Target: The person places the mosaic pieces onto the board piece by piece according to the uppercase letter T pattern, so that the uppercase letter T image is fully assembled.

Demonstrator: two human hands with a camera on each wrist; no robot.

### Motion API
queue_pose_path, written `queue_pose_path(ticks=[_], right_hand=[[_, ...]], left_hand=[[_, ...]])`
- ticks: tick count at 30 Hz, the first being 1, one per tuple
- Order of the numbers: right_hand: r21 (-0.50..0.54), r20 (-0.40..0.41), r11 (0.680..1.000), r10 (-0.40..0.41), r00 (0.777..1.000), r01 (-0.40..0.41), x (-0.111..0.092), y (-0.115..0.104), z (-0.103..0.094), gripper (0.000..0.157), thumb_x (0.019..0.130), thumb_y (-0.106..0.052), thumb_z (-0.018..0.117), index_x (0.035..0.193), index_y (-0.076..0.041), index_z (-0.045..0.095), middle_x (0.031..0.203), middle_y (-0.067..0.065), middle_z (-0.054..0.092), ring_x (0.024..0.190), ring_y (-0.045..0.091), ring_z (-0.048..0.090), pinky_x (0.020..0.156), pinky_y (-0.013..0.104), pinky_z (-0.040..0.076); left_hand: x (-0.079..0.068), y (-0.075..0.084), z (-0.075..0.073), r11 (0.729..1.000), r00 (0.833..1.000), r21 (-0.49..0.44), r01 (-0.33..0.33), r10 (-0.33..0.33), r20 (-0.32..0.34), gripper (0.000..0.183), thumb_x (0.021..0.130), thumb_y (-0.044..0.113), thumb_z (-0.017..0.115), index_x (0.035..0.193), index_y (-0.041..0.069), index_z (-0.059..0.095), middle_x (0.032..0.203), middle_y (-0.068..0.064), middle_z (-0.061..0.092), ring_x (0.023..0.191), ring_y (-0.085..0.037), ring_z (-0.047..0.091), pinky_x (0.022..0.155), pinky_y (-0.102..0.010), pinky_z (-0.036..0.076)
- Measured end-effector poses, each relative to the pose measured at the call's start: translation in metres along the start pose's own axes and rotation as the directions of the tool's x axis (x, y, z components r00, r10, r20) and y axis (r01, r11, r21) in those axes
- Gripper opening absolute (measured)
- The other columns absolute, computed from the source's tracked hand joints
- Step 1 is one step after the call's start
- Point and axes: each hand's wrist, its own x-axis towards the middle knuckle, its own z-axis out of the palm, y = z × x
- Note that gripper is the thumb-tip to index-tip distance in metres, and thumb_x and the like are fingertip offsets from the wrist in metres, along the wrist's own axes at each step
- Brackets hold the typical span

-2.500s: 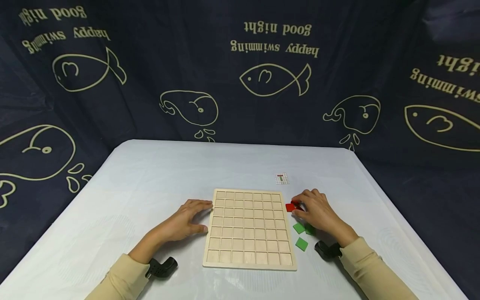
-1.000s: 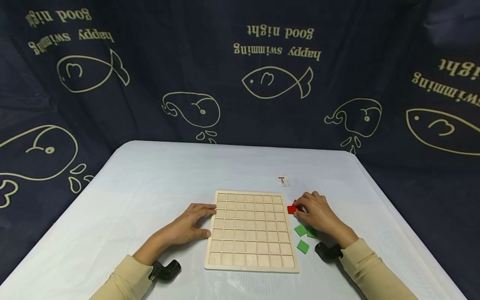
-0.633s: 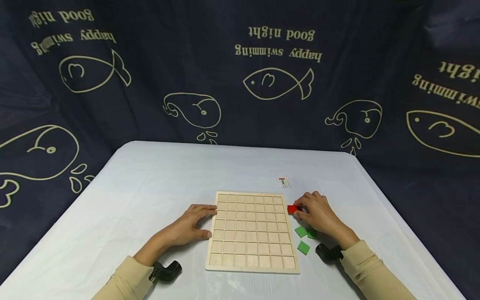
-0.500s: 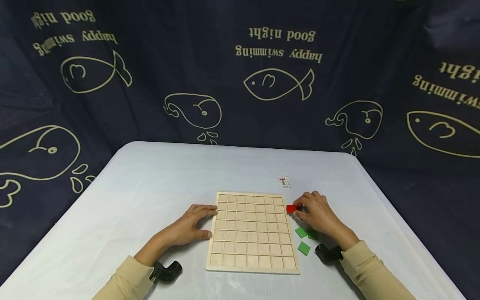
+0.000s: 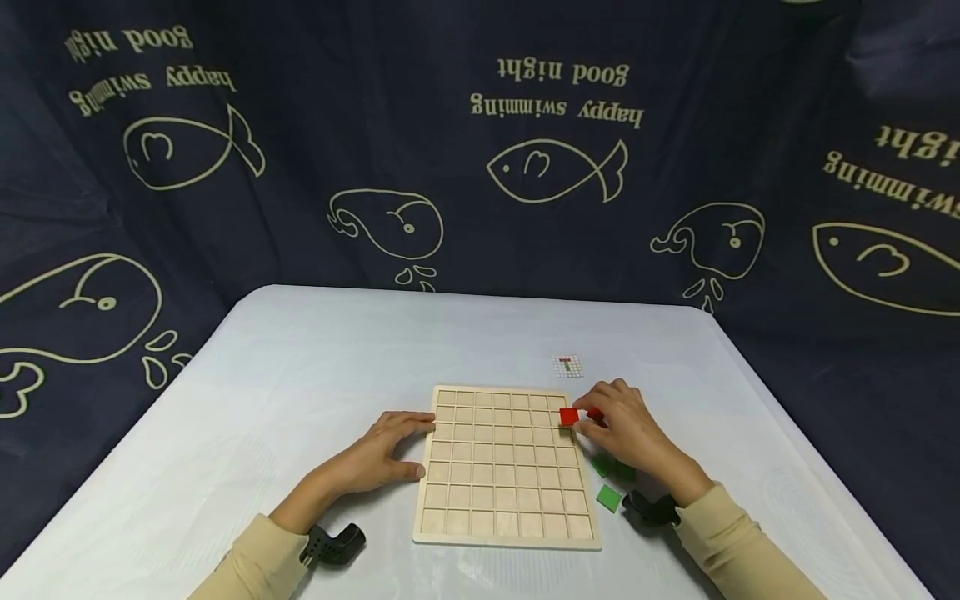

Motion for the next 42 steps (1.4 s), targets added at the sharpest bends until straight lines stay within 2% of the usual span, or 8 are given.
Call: queue_pose_path(ticks=[5, 15, 29, 37, 42], right_hand=[[0.009, -0.005, 1.0, -0.011, 1.0, 0.011, 0.003, -0.007, -0.001, 0.022, 0.078, -0.019, 0.074, 0.098, -0.013, 0.071, 0.093, -0.002, 0.063, 0.085, 0.014, 0.044, 0.077, 0.036, 0.033], [0.021, -0.047, 0.996, -0.089, 0.995, 0.091, 0.008, -0.016, 0.002, 0.021, 0.077, -0.019, 0.075, 0.097, -0.012, 0.07, 0.094, 0.0, 0.064, 0.084, 0.015, 0.046, 0.079, 0.038, 0.035], [0.032, -0.006, 0.997, -0.076, 0.997, 0.076, 0.014, -0.021, 0.007, 0.023, 0.08, -0.022, 0.074, 0.101, -0.013, 0.07, 0.098, 0.0, 0.064, 0.089, 0.017, 0.048, 0.083, 0.041, 0.037], [0.05, -0.078, 0.989, -0.135, 0.988, 0.139, 0.018, -0.025, 0.014, 0.023, 0.077, -0.02, 0.077, 0.096, -0.011, 0.07, 0.094, -0.001, 0.063, 0.084, 0.015, 0.046, 0.077, 0.038, 0.034], [0.058, -0.023, 0.992, -0.107, 0.994, 0.108, 0.024, -0.032, 0.015, 0.022, 0.079, -0.022, 0.075, 0.098, -0.012, 0.07, 0.096, 0.0, 0.064, 0.086, 0.016, 0.046, 0.079, 0.038, 0.035]], left_hand=[[0.0, -0.001, 0.001, 1.0, 1.0, 0.001, -0.006, 0.006, 0.0, 0.061, 0.082, 0.03, 0.071, 0.135, 0.009, 0.049, 0.148, -0.005, 0.039, 0.136, -0.032, 0.029, 0.107, -0.06, 0.027], [0.0, 0.002, 0.0, 1.0, 1.0, -0.002, -0.004, 0.004, -0.007, 0.06, 0.081, 0.027, 0.072, 0.134, 0.007, 0.05, 0.148, -0.006, 0.039, 0.136, -0.033, 0.029, 0.107, -0.06, 0.027], [0.0, 0.001, 0.002, 1.0, 1.0, -0.013, 0.005, -0.005, -0.008, 0.061, 0.081, 0.03, 0.072, 0.135, 0.009, 0.049, 0.148, -0.005, 0.039, 0.137, -0.033, 0.028, 0.107, -0.061, 0.026], [0.0, 0.001, 0.001, 1.0, 1.0, -0.012, 0.0, 0.0, -0.008, 0.062, 0.082, 0.029, 0.072, 0.135, 0.008, 0.049, 0.148, -0.005, 0.039, 0.137, -0.033, 0.028, 0.107, -0.06, 0.026], [0.0, 0.001, 0.001, 1.0, 1.0, -0.017, 0.003, -0.003, -0.007, 0.062, 0.082, 0.03, 0.071, 0.135, 0.009, 0.049, 0.149, -0.005, 0.038, 0.137, -0.033, 0.028, 0.107, -0.061, 0.025]])
